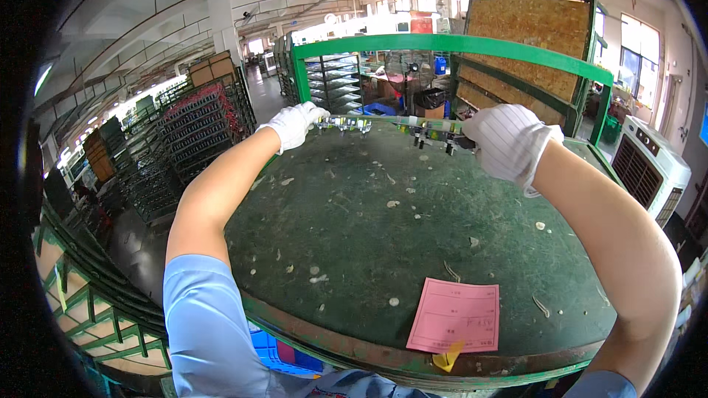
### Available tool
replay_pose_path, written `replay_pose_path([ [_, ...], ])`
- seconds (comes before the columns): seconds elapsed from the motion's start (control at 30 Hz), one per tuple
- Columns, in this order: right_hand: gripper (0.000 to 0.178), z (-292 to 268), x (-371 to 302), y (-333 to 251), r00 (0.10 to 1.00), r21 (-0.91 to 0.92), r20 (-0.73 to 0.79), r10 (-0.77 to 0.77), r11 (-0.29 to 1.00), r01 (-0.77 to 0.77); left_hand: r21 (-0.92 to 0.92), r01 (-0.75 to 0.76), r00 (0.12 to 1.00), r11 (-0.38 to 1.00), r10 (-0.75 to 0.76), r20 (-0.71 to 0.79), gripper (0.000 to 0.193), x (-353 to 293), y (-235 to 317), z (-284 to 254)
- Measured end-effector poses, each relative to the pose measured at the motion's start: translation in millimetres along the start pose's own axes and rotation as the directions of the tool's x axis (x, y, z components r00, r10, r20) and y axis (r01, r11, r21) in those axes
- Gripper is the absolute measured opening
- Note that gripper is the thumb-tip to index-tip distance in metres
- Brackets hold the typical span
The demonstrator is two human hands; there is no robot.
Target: Manually assemble and sort small electronic circuit board components and place them into storage racks.
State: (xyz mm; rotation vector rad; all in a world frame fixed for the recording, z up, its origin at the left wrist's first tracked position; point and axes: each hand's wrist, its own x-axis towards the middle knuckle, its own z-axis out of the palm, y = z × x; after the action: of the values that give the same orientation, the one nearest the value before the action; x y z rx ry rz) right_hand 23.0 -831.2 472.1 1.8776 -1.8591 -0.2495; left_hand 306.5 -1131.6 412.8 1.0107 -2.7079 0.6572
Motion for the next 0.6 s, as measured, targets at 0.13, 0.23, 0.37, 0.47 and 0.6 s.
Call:
replay_pose_path([
  [0.13,0.022,4,22,-13,0.999,-0.009,0.035,-0.021,1.000,0.021,0.121,0.043,0.998,0.992,-0.036,-0.053,0.046,8,3,25],
  [0.23,0.019,9,38,-21,0.999,0.031,0.010,-0.052,0.998,0.052,0.406,0.156,0.956,0.900,-0.241,0.167,0.058,8,10,-3],
  [0.37,0.016,4,64,-49,0.989,-0.014,-0.086,-0.120,0.993,0.119,0.330,0.291,0.885,0.898,-0.383,0.264,0.035,0,-28,-41],
  [0.47,0.016,-14,86,-91,0.975,0.069,-0.115,-0.190,0.978,0.199,0.174,0.344,0.922,0.923,-0.367,0.127,0.046,-10,-37,-71],
  [0.6,0.015,-17,112,-153,0.941,0.016,-0.181,-0.287,0.955,0.295,0.039,0.353,0.905,0.935,-0.331,-0.265,0.049,-35,-41,-93],
])
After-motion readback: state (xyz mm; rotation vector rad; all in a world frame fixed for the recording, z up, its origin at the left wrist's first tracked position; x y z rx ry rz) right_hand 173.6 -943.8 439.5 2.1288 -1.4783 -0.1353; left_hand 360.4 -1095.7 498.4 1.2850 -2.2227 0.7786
